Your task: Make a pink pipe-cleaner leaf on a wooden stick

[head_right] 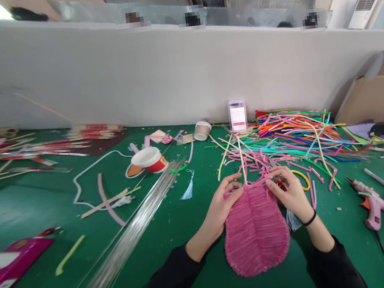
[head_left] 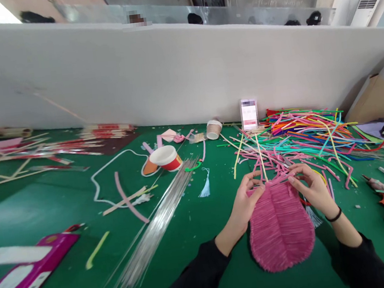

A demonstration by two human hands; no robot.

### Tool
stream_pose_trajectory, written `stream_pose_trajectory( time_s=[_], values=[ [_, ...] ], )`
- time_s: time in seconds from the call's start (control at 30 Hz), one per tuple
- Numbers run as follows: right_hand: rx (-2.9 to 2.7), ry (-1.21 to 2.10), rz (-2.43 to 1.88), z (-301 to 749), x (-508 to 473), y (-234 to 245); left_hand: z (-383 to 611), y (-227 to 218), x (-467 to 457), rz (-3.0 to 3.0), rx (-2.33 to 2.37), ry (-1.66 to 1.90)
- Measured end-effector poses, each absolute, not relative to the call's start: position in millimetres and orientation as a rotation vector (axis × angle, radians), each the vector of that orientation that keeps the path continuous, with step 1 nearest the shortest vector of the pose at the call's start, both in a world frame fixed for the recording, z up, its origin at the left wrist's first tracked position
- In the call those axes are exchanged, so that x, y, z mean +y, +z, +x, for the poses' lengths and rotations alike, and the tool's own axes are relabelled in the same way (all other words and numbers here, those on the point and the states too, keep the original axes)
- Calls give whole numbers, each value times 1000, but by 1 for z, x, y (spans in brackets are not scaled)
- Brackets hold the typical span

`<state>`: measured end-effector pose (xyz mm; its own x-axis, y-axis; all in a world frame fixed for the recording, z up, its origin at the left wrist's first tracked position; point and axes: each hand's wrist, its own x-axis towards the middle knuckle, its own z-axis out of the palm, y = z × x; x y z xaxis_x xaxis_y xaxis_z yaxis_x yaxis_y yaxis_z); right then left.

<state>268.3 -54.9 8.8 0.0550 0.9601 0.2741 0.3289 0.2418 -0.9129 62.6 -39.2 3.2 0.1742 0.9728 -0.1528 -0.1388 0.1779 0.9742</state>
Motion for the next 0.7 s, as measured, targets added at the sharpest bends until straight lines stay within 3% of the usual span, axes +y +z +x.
stream_pose_trajectory(
  time_s=[0.5, 0.7],
  values=[
    [-1540, 697, -1308, 274, -50, 6, 61, 8, -40, 1088, 1088, 1045],
    [-1491, 810, -1262, 275, -49, 5, 60, 3, -39, 1086, 1037, 997]
  ],
)
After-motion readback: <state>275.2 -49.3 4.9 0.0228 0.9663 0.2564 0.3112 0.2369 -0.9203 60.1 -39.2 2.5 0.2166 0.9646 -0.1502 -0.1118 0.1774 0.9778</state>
